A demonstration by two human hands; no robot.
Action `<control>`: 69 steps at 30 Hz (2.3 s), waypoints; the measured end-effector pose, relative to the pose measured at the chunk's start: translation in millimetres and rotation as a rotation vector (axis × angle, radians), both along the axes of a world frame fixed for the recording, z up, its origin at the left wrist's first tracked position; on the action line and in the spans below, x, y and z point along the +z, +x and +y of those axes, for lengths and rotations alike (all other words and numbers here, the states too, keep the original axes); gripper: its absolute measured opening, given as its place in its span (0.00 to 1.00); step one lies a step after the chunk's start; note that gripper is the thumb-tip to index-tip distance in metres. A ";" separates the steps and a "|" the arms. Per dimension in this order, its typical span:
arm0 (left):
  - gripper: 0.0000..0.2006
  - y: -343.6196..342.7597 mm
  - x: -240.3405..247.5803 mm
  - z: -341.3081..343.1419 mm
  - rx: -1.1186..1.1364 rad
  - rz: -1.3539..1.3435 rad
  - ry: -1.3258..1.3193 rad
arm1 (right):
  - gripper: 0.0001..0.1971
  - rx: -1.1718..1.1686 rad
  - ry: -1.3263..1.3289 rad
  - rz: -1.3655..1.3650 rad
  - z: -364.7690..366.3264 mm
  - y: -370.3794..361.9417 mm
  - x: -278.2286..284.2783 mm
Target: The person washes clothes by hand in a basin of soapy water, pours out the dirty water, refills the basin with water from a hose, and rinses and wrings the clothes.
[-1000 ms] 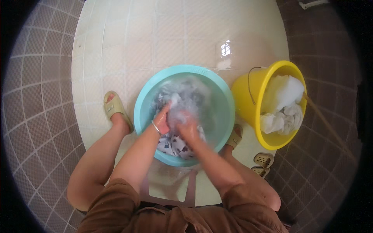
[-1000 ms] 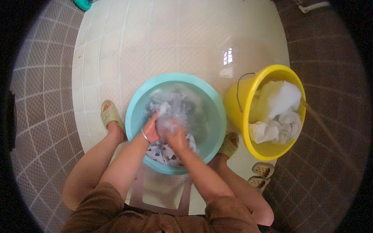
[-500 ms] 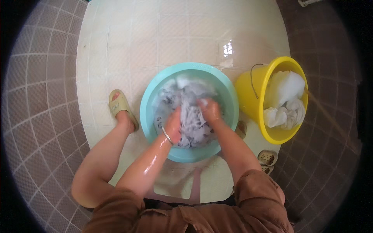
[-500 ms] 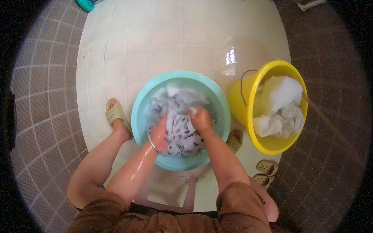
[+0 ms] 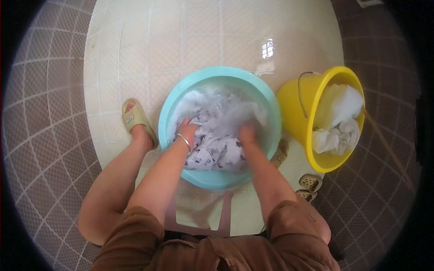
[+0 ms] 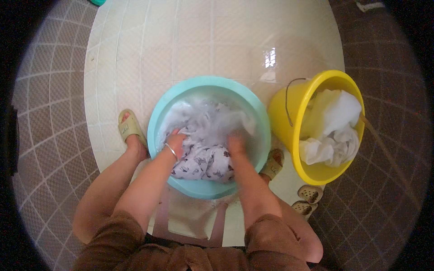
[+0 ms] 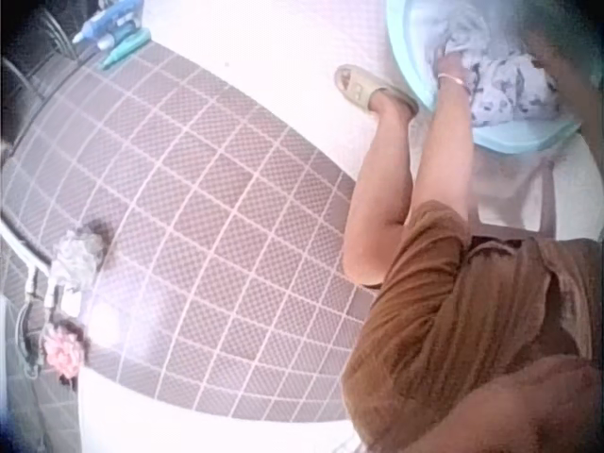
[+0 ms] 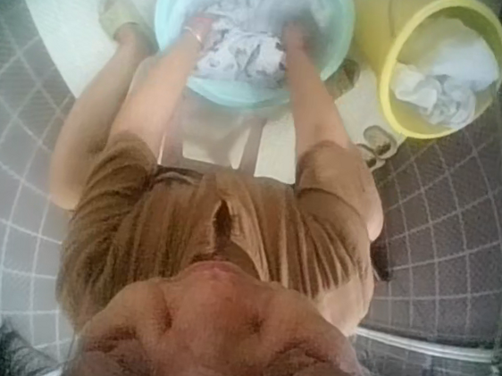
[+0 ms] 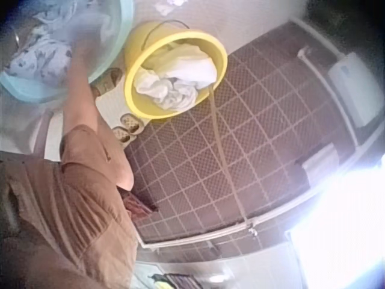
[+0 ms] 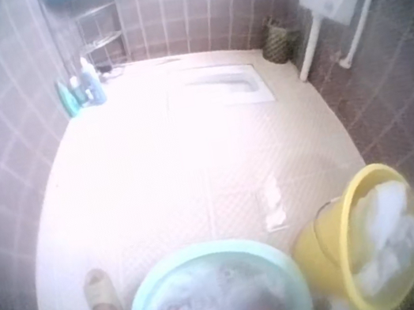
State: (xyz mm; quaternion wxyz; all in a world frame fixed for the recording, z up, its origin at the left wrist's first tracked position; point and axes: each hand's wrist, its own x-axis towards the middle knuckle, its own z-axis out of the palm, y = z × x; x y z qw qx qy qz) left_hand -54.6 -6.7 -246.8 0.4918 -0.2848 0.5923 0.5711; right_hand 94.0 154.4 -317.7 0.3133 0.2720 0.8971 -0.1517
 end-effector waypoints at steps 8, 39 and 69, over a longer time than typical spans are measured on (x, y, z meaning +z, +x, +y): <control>0.14 1.8 60.7 14.6 0.044 -0.620 0.629 | 0.10 -0.531 -0.810 0.831 -88.6 -45.6 166.1; 0.25 41.2 256.6 1.6 -1.345 0.696 0.217 | 0.17 -1.395 -2.002 0.833 -9.3 -2.1 395.8; 0.17 2.4 311.1 -18.2 -0.421 0.562 0.571 | 0.13 -0.707 -1.333 0.621 -3.1 38.5 358.0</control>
